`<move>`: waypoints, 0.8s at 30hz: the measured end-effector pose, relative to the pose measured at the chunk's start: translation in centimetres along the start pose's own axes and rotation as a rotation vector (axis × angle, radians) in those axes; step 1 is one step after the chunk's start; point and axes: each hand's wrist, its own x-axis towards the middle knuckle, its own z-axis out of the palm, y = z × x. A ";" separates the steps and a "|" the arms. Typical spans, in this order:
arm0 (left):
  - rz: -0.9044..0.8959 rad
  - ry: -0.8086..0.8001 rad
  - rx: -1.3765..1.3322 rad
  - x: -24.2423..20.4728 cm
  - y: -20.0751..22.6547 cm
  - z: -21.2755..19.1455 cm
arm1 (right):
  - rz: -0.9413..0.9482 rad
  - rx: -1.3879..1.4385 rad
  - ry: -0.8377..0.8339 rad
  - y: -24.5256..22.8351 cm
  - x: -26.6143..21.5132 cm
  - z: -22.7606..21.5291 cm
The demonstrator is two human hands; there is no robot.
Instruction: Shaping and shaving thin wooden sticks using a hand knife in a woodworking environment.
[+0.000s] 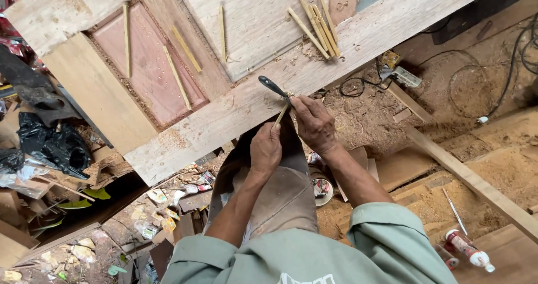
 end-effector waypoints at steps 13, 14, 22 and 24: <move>0.140 0.179 0.270 0.2 -1.1 1.3 | -0.154 -0.137 -0.057 5.1 0.5 0.3; 0.160 0.196 0.281 0.4 -1.1 1.3 | -0.025 -0.166 -0.056 6.3 1.7 0.0; 0.154 0.190 0.276 0.1 -0.3 0.6 | -0.205 -0.164 -0.152 3.7 -0.1 0.4; 0.171 0.196 0.267 -0.4 -0.4 0.5 | -0.140 -0.285 -0.107 6.1 0.4 0.7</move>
